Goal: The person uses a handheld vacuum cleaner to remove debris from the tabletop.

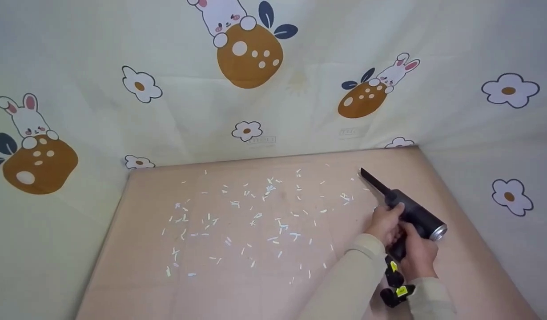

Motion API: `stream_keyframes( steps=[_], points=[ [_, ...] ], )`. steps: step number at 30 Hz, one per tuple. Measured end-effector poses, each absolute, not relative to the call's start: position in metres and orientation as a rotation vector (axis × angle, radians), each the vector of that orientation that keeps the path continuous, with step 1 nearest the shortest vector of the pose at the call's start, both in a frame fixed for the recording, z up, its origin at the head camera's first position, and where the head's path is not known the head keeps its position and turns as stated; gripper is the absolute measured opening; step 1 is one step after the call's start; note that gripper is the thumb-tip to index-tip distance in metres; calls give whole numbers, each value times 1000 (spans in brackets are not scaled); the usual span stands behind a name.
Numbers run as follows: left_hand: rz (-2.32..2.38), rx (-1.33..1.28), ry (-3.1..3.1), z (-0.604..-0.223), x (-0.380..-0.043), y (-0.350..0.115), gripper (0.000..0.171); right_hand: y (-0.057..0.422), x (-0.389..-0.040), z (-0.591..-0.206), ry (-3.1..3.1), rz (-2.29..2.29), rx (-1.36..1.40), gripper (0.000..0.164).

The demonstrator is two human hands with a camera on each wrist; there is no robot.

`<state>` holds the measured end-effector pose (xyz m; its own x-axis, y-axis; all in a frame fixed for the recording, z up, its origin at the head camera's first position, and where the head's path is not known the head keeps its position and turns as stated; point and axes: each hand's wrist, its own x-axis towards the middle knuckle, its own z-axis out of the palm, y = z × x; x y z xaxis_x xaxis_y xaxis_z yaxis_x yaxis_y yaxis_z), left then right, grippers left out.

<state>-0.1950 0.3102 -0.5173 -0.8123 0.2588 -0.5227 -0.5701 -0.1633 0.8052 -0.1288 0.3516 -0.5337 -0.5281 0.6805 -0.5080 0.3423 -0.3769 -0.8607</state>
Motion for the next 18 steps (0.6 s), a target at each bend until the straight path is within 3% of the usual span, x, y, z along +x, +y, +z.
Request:
stream_keyframes(
  steps=[7,18],
  points=[
    [1891,-297,1667,-516,-198,308,23,352,-130,-536,-1540,1997,-1365,48],
    [1880,-283,1642,-519,-205,309,21,354,-136,-538,-1573,1949,-1359,52]
  ],
)
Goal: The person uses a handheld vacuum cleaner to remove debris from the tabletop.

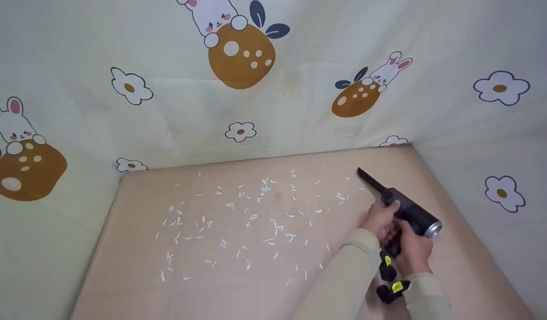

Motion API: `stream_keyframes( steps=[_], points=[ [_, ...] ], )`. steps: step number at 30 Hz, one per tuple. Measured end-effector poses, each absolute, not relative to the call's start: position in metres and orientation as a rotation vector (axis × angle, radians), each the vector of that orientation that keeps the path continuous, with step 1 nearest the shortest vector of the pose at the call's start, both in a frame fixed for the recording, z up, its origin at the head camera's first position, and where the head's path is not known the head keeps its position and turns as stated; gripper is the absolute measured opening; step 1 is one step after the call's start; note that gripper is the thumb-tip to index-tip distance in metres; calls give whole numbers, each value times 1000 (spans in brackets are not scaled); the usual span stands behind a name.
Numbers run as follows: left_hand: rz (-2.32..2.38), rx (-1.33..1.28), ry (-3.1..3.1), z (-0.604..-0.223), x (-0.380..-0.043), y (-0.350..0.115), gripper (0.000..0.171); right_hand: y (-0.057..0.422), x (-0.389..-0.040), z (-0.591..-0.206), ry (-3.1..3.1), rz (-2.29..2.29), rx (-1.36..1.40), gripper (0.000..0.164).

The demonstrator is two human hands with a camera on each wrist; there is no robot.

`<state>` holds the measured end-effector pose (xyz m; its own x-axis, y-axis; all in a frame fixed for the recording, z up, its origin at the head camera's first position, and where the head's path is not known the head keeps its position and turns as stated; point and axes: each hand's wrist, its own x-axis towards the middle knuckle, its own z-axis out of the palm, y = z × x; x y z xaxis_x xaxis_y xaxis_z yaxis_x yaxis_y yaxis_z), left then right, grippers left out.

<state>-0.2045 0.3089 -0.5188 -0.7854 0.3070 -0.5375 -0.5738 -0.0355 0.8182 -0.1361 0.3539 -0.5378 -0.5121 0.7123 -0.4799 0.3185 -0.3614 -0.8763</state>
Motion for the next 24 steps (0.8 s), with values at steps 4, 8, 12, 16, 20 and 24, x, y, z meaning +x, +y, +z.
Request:
stream_keyframes(
  steps=[4,8,12,16,20,24],
  points=[
    [1935,-271,1593,-521,-207,309,19,353,-137,-537,-1561,1950,-1341,48],
    [1967,-282,1548,-524,-209,310,18,352,-139,-537,-1576,1930,-1347,49],
    [1992,-291,1522,-525,-211,311,18,353,-140,-538,-1612,1910,-1357,58],
    [2002,-297,1502,-527,-211,310,18,352,-140,-539,-1615,1936,-1353,63],
    [2015,-310,1479,-527,-209,309,18,354,-138,-538,-1617,1959,-1366,62],
    [2024,-316,1463,-526,-209,307,19,358,-137,-536,-1684,1934,-1384,72]
  ],
)
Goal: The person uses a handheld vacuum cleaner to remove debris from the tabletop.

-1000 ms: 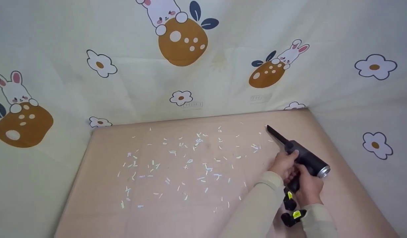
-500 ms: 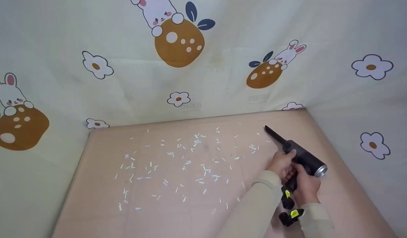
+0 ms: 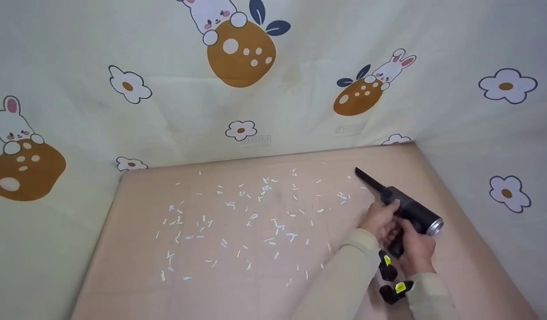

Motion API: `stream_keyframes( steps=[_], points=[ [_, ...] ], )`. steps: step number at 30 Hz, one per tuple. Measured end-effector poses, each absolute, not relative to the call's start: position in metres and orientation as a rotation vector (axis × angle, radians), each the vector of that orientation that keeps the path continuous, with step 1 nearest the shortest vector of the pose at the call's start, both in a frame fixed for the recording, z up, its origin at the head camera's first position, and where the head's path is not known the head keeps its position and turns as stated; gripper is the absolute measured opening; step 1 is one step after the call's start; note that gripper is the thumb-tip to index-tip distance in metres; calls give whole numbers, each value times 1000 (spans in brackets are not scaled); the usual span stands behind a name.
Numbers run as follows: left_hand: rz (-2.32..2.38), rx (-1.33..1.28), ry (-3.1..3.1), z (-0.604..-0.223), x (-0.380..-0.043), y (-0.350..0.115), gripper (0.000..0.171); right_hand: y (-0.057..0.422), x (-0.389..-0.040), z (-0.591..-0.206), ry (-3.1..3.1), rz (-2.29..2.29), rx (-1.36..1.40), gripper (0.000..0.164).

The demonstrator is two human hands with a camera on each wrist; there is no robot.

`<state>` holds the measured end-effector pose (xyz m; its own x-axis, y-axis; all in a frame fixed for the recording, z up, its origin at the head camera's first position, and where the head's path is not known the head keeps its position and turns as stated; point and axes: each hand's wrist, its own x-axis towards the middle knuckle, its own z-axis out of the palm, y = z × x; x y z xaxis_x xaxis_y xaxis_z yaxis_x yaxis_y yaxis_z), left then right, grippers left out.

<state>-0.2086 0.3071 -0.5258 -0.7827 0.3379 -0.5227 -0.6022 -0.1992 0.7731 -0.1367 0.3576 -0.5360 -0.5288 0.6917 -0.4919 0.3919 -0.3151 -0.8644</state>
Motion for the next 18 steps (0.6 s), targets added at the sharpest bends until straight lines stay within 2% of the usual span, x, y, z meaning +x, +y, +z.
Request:
stream_keyframes(
  steps=[5,12,18],
  points=[
    [1989,-332,1472,-525,-205,305,22,359,-134,-535,-1722,1926,-1394,78],
    [2016,-350,1436,-529,-200,304,19,361,-130,-536,-1711,1912,-1377,70],
    [2053,-356,1430,-528,-195,304,19,362,-126,-536,-1750,1891,-1408,81]
  ],
)
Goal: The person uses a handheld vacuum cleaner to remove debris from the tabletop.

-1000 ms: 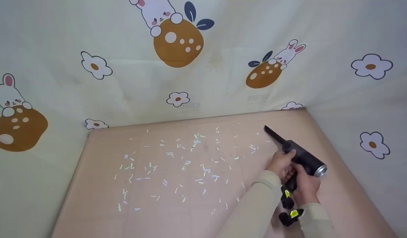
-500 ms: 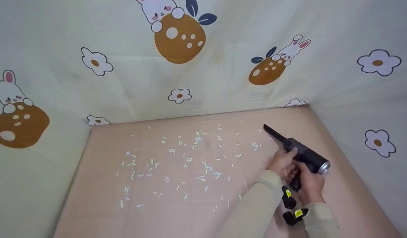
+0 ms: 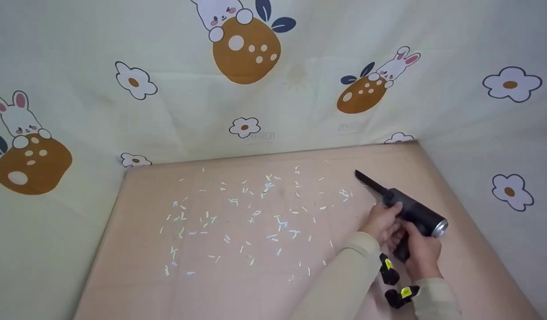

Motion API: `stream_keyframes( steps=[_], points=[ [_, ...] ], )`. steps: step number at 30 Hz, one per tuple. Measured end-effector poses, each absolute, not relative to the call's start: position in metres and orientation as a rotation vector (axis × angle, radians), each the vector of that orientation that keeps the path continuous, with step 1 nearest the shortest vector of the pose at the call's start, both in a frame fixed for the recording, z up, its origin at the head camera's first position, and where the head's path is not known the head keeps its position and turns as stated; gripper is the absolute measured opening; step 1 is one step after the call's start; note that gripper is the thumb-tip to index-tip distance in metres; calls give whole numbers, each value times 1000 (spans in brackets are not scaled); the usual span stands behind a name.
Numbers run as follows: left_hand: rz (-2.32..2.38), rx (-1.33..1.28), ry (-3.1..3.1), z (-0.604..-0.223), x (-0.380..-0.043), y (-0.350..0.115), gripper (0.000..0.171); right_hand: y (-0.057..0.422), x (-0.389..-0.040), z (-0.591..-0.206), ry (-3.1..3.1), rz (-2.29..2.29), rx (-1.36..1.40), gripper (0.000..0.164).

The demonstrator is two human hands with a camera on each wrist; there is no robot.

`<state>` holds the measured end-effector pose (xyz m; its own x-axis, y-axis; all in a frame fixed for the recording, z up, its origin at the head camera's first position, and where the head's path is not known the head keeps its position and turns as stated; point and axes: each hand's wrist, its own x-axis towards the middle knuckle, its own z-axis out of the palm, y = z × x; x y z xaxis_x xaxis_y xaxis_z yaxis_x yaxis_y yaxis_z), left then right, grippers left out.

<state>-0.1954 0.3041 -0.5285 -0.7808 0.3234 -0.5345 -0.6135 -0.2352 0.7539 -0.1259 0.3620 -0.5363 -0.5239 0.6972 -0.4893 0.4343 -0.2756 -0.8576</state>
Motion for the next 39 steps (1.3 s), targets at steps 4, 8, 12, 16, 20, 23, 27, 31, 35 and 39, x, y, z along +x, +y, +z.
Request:
stream_keyframes(
  steps=[4,8,12,16,20,23,27,31,35,39],
  points=[
    [2057,-361,1415,-528,-192,307,20,364,-122,-534,-1767,1874,-1409,82],
    [2044,-364,1406,-528,-188,310,20,367,-116,-532,-1779,1865,-1417,82],
    [2072,-359,1368,-528,-184,312,19,370,-111,-531,-1788,1874,-1424,83],
    [2106,-351,1347,-529,-181,316,21,373,-106,-531,-1799,1876,-1417,82],
    [2109,-353,1333,-530,-179,320,21,377,-104,-531,-1801,1872,-1405,79],
    [2124,-349,1294,-531,-179,323,23,381,-103,-529,-1821,1855,-1408,81],
    [2145,-340,1224,-530,-178,325,27,391,-101,-526,-1879,1821,-1405,75],
    [2164,-336,1165,-529,-177,325,29,405,-99,-521,-1931,1825,-1367,52],
    [2200,-351,1122,-528,-176,328,33,418,-96,-515,-1998,1874,-1349,44],
    [2226,-345,1070,-527,-174,332,37,431,-92,-511,-2074,1884,-1332,43]
  ],
)
